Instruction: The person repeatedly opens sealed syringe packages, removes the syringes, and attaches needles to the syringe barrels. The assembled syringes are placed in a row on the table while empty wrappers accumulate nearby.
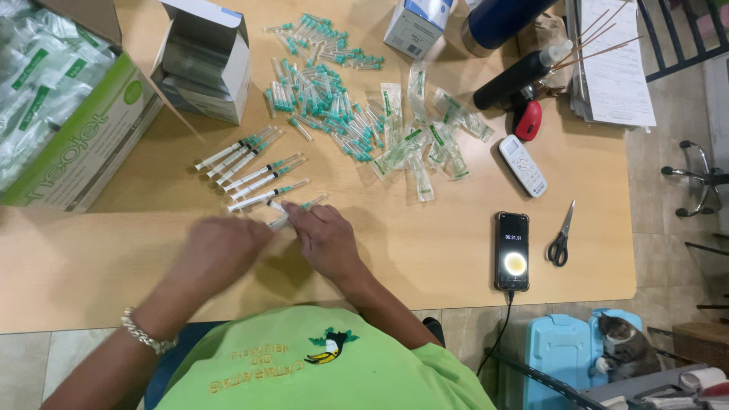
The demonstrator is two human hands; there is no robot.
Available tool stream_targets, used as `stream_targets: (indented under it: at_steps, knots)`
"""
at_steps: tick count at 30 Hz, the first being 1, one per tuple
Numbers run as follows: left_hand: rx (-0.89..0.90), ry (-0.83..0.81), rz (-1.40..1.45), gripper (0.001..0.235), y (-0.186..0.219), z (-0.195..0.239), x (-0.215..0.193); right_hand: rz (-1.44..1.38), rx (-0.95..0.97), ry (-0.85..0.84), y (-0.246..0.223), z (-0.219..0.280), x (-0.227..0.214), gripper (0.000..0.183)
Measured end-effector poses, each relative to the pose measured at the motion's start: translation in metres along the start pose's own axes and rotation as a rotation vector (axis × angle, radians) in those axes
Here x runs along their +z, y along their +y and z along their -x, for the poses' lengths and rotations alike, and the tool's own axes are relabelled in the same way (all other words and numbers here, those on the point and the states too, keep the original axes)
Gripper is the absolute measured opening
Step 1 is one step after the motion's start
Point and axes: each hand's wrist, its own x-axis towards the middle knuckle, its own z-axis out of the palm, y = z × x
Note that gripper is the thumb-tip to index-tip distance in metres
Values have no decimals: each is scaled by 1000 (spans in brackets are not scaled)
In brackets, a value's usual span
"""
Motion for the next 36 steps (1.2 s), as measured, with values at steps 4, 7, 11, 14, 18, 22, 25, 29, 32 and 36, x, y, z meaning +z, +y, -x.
stream_targets:
  at_steps: [4,7,11,14,18,22,25,29,32,36]
  knots:
    - [40,96,108,8,25,-14,-13,18,-46,-36,8,-4,1,38]
    - [-313,-65,535,17,2,-17,-29,-148,60,56,10,-15,-13,24]
    - [-668,136,1568,22,-11,-26,2,-375,86,93,2,-26,-24,25]
    - [-626,172,1809,28,9,-33,25,-413,84,37,1,-15,-14,25]
    - [-754,306,1971,18,31,-48,4,-513,317,-121,-16,-18,-25,36]
    - [-767,375,2040,17,31,-48,-2,-538,370,-80,3,1,-11,19]
    - [-817,386,2037,10,6,-45,-5,-522,424,-95,6,-3,-24,17]
    - [-957,713,2043,6,-57,-14,1,-433,520,54,44,0,-56,9]
    - [-937,678,1970,18,-60,0,-8,-166,583,286,79,-17,-92,8]
    - [-937,626,1992,16,-37,3,-6,511,386,509,138,-46,-127,15]
